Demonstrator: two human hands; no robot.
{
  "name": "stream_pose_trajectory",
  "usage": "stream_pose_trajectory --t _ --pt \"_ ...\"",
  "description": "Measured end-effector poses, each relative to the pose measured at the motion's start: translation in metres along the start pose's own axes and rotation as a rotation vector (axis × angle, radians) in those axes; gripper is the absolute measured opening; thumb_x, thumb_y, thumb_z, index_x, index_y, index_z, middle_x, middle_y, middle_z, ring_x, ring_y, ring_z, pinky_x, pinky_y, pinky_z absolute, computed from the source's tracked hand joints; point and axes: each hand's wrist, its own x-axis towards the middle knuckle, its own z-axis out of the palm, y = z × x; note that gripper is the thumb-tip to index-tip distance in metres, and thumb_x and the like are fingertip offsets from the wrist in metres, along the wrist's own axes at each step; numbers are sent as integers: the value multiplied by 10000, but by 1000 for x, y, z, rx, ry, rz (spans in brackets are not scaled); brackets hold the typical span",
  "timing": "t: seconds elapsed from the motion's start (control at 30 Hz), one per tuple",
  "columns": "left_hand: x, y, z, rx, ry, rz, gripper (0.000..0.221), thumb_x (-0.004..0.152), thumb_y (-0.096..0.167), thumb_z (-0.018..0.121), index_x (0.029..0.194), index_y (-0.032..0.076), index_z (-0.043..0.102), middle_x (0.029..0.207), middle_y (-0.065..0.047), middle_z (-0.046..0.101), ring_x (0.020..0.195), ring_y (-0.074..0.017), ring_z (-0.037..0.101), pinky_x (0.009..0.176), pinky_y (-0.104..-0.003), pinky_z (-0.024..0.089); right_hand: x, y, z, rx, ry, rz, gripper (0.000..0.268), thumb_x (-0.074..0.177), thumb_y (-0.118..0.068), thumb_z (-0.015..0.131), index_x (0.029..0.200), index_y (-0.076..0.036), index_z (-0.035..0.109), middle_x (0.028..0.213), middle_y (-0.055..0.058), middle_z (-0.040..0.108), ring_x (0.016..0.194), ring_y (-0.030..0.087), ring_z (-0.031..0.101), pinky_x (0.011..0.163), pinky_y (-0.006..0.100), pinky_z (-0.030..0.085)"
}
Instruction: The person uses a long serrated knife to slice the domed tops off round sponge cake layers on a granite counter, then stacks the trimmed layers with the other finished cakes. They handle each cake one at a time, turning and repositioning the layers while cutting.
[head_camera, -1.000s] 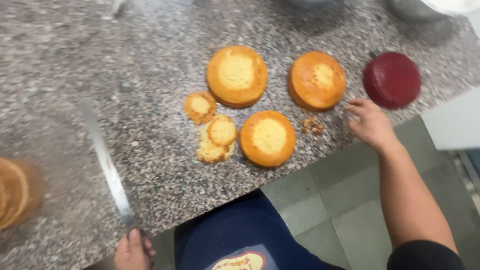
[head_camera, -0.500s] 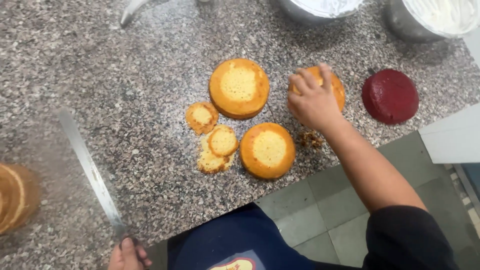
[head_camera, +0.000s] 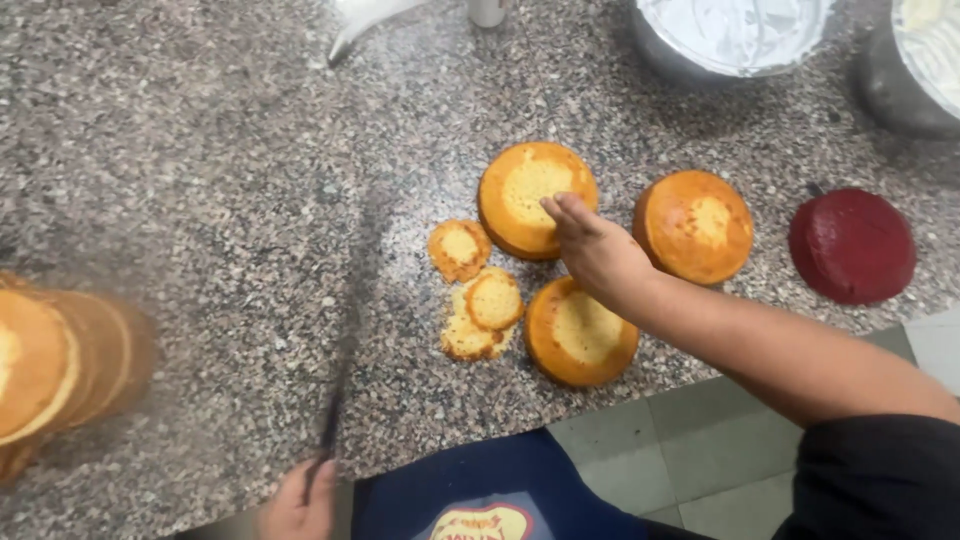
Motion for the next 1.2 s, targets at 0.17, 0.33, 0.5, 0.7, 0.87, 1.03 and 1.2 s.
stream_pose_trajectory --t 0.17,0.33,0.5,0.7,0.87,1.03,1.2 --pt "66 221 -29 420 -256 445 311 850 272 717 1156 218 734 764 -62 659 642 -259 652 553 -400 515 17 -4 -17 -172 8 -106 566 972 -373 469 1389 -15 602 1587 187 394 1525 369 164 1152 609 -71" --pt "110 290 -49 670 -399 681 308 894 188 663 1195 205 723 699 -53 557 643 -240 613 557 -409 502 19 0 -30 -188 0 -198 583 1005 -381 445 1372 37 617 1613 246 344 1532 408 144 1129 618 -112" --pt "135 342 -71 910 -431 772 420 832 142 652 1239 226 710 789 -47 583 702 -236 636 603 -407 521 17 -16 -23 -170 -16 -253 609 995 -401 463 1408 34 568 1615 241 327 1553 422 130 1133 628 -155" --pt "149 368 -78 1170 -428 934 441 827 148 654 1256 246 684 909 -13 635 819 -214 665 716 -395 538 16 -40 -5 -115 0 -282 631 1002 -430 465 1441 18 540 1605 205 347 1545 405 116 1148 601 -165" --pt "156 400 -87 1361 -352 1003 372 899 175 626 1263 233 679 925 7 658 867 -182 669 741 -356 524 -16 -7 -54 -101 -107 -383 546 1002 -434 487 1335 -26 629 1606 192 342 1577 415 58 1189 582 -151" --pt "163 386 -99 1457 -135 1057 371 929 192 639 1281 281 716 906 19 669 822 -156 635 703 -338 475 -43 -1 -42 505 98 -207 307 976 -390 599 1047 -137 757 1282 96 626 1389 281 407 1269 543 92" --pt "150 343 -80 1243 11 1115 451 919 157 674 1340 315 706 962 -26 674 843 -195 619 750 -374 447 -74 -21 -9 1136 631 296 250 918 -249 686 1157 -178 701 1232 65 659 1299 263 537 1192 514 330"
